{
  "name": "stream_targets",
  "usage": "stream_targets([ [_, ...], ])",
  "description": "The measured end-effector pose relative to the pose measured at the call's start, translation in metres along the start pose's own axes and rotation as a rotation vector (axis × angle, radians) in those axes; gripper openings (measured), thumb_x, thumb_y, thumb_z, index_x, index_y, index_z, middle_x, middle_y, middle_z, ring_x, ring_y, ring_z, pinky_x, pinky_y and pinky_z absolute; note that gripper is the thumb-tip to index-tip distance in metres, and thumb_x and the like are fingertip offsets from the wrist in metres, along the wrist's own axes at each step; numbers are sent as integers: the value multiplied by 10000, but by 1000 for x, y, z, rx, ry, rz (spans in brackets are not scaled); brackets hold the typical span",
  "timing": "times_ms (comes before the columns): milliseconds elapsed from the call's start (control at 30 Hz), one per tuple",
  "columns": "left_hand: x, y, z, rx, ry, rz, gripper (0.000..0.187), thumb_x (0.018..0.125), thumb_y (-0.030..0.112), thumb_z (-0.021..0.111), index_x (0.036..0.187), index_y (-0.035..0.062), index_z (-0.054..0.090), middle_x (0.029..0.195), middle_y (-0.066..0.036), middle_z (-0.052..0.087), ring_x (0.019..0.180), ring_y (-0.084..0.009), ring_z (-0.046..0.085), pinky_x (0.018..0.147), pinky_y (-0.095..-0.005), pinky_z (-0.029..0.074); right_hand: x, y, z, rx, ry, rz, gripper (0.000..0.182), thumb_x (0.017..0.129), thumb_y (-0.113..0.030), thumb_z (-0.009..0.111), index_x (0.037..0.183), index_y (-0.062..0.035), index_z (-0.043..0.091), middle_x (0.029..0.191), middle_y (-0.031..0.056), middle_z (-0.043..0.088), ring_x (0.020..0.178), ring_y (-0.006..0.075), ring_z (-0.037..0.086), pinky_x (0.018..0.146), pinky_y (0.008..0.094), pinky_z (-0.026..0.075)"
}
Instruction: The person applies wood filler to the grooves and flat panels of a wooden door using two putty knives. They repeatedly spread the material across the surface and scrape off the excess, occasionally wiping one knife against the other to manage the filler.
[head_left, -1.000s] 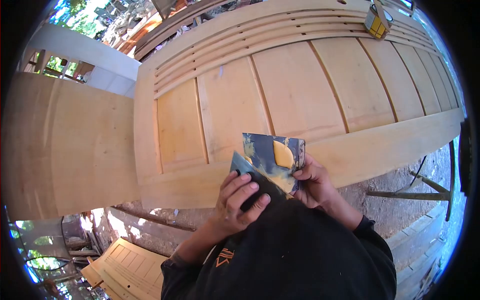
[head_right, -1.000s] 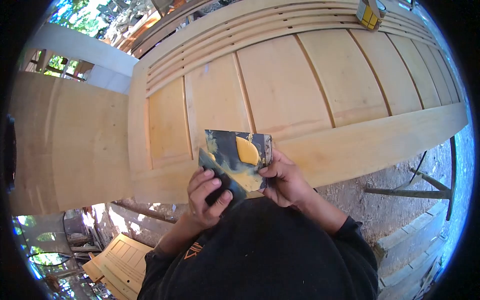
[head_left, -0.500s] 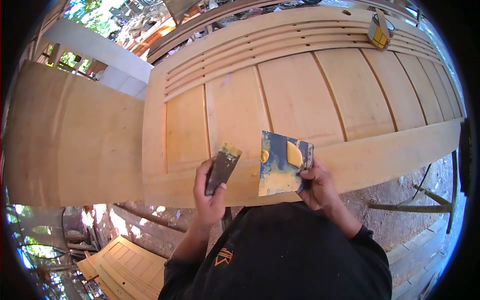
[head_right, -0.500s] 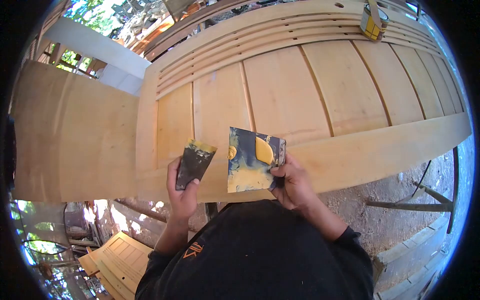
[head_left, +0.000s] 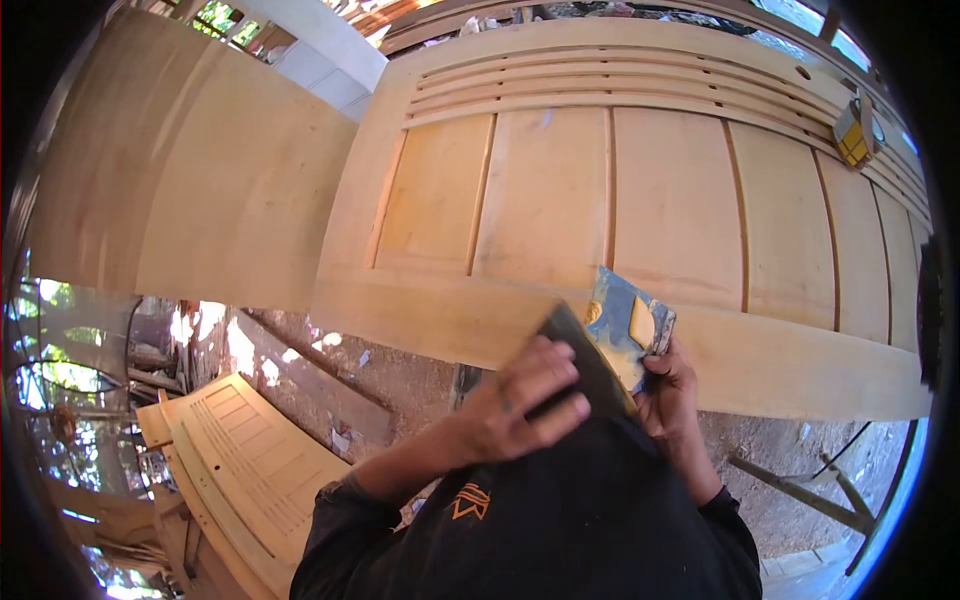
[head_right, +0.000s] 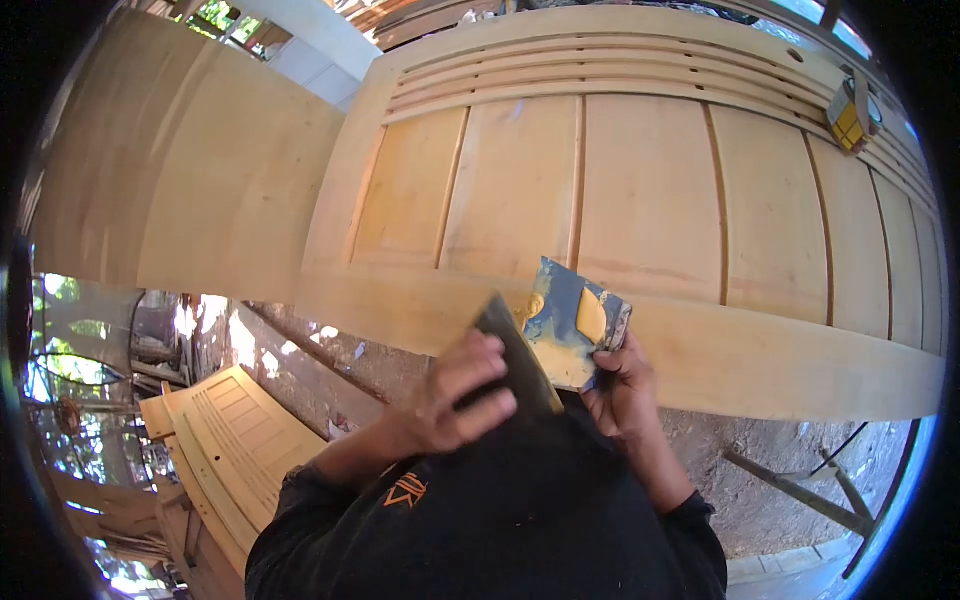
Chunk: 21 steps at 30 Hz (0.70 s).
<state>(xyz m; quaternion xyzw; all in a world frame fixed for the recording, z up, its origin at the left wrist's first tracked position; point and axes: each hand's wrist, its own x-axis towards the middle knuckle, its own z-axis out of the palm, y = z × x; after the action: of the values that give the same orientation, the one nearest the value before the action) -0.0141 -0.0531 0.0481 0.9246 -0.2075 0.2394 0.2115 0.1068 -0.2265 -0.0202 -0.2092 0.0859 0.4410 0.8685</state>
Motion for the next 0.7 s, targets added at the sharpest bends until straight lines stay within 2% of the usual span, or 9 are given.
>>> stream_targets([
  [33, 2, 7, 3, -73, -13, 61, 410, 730, 73, 688, 1111, 110, 540, 1144, -149, 459, 1121, -328, 479, 957, -490, 422, 0, 1, 1, 7, -28, 23, 537, 741, 19, 397, 1274, 11, 341, 1196, 181, 502, 1072, 307, 556, 910, 422, 489],
  [167, -36, -12, 29, -33, 140, -209, 406, 724, 32, 670, 1104, 104, 546, 1139, -149, 450, 1119, -330, 476, 963, -488, 418, -3, 0, -11, 39, -43, 56, 559, 733, 20, 402, 1286, 10, 320, 1194, 186, 498, 1047, 318, 571, 853, 413, 529],
  [267, -31, -7, 12, 32, 117, -261, 385, 733, 29, 656, 1094, 103, 548, 1138, -145, 447, 1123, -330, 470, 970, -480, 417, -6, -5, -11, -21, 3, -6, 565, 726, 22, 412, 1284, 10, 328, 1174, 186, 515, 1038, 314, 578, 852, 412, 531],
  [400, -14, 16, 16, -25, 23, -23, 397, 721, 39, 670, 1089, 131, 553, 1135, -130, 447, 1128, -323, 464, 981, -469, 416, -7, -5, -7, -68, -76, 46, 522, 755, 8, 422, 1273, 0, 365, 1193, 184, 516, 1036, 306, 585, 844, 395, 538],
  [433, -27, 10, 27, 8, 31, -55, 401, 717, 40, 674, 1085, 145, 555, 1124, -131, 446, 1130, -323, 462, 974, -463, 417, -7, -4, -10, -64, -49, 29, 529, 753, 10, 422, 1279, 3, 359, 1203, 185, 511, 1055, 306, 574, 863, 404, 525],
  [533, -61, -17, 24, 138, -32, -423, 470, 655, -45, 679, 1079, 111, 548, 1135, -143, 448, 1147, -354, 442, 966, -460, 399, -7, -9, -24, 21, -68, -5, 564, 743, 20, 416, 1301, 23, 331, 1233, 190, 495, 1122, 308, 529, 929, 441, 478],
  [567, -70, -26, 16, 74, -6, -465, 546, 613, -119, 615, 1111, 88, 530, 1145, -161, 442, 1151, -369, 429, 986, -445, 372, -7, -12, -16, -22, -6, -44, 576, 725, 11, 427, 1294, 23, 335, 1210, 189, 506, 1070, 303, 561, 880, 420, 509],
  [633, -84, -33, -2, 33, 73, -678, 528, 640, -155, 523, 1125, 56, 516, 1164, -158, 444, 1152, -324, 447, 975, -402, 386, -7, -8, -12, -71, 80, -69, 595, 703, 4, 438, 1289, 28, 335, 1188, 188, 517, 1026, 300, 589, 845, 406, 531],
  [700, -90, -52, -22, -57, 305, -889, 426, 757, -109, 472, 1162, 20, 474, 1160, -159, 478, 1112, -274, 490, 948, -352, 409, 1, -11, -15, -108, 84, -64, 607, 694, 10, 438, 1290, 35, 330, 1191, 191, 515, 1039, 305, 581, 874, 422, 514],
])
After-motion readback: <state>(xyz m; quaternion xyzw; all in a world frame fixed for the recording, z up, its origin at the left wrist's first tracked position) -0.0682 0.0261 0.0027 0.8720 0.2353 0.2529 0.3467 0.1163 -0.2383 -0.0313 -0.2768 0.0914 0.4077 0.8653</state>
